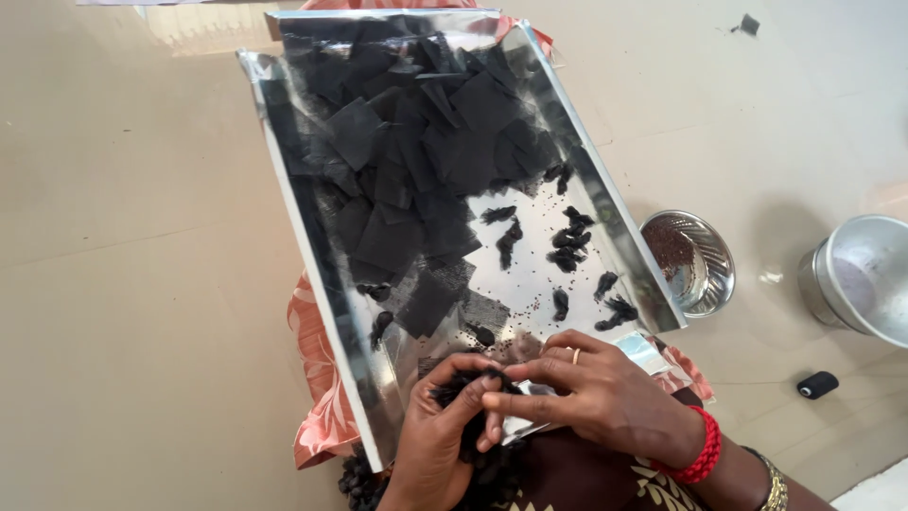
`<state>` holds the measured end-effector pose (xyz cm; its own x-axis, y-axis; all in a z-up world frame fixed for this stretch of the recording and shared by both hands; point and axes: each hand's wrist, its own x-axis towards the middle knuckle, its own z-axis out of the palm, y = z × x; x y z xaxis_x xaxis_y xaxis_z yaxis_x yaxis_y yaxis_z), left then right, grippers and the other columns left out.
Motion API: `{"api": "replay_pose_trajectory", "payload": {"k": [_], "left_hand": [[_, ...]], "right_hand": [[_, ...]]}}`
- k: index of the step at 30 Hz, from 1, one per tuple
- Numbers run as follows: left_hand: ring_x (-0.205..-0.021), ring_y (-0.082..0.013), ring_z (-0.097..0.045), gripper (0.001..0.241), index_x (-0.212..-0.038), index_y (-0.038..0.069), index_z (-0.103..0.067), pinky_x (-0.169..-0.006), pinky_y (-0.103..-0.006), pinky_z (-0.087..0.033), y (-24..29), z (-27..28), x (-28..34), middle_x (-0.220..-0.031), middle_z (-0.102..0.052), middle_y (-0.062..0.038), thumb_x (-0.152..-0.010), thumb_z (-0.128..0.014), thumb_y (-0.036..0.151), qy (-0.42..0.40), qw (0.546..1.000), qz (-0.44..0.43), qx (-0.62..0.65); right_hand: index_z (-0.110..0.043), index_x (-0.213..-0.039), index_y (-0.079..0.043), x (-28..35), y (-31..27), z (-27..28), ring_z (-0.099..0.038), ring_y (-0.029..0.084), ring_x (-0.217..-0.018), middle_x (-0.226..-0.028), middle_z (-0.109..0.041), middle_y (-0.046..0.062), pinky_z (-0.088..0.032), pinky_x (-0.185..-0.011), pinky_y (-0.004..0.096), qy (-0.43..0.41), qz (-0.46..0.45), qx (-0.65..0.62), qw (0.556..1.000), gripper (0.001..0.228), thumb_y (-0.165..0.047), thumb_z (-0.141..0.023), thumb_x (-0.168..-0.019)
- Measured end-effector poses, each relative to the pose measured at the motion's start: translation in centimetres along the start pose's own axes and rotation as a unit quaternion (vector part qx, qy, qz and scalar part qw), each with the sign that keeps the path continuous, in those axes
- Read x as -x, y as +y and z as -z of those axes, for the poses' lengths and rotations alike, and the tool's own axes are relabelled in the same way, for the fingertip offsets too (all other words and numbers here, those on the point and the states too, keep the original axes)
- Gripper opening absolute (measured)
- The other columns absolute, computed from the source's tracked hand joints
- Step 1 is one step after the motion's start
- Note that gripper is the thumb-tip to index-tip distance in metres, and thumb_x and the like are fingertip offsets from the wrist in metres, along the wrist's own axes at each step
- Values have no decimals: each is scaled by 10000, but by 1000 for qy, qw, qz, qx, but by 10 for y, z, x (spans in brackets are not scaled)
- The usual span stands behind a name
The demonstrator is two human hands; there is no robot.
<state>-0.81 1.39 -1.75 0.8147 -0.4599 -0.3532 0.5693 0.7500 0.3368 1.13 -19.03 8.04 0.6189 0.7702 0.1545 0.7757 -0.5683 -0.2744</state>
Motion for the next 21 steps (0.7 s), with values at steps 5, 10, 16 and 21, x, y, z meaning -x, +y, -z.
{"api": "replay_pose_trajectory", "payload": {"k": [5, 10, 16, 21], "left_hand": [[-571, -125, -591, 85, -1038, -16, -667, -483, -232, -421, 3, -11, 2, -880, -718, -154, -971, -673, 36, -18, 999, -18, -43], [-561, -108, -565, 58, -1002, 12, -651, -510, -244, -441, 7, -15, 3, -955, -752, -185, -951, -659, 37, -10, 999, -16, -33], [-589, -110, -547, 70, -1017, 4, -623, -535, -264, -448, 3, -14, 3, -955, -715, -173, -973, -644, 55, -9, 1000, -11, -25], [-614, -122, -547, 82, -1035, -16, -602, -555, -267, -445, 1, -9, 2, -954, -683, -171, -989, -624, 48, -32, 999, -1, -44]], "right_hand": [[-729, -1275, -200, 37, 33, -13, -761, 188, -977, -1066, -775, -6, -612, -810, 327, 97, -133, -228, 960, 620, 132, -559, -780], [-715, -906, -125, 69, 72, 21, -732, 183, -998, -1087, -774, -11, -576, -797, 322, 130, -240, -31, 961, 308, 116, -619, -741], [-599, -694, -45, 91, 53, 71, -691, 228, -1020, -1100, -749, 26, -552, -932, 402, 96, -255, 153, 950, 154, 72, -689, -650], [-613, -713, -68, 116, 55, 71, -698, 237, -1049, -1112, -765, -12, -552, -917, 365, 45, -298, 166, 939, 129, 33, -680, -669]]}}
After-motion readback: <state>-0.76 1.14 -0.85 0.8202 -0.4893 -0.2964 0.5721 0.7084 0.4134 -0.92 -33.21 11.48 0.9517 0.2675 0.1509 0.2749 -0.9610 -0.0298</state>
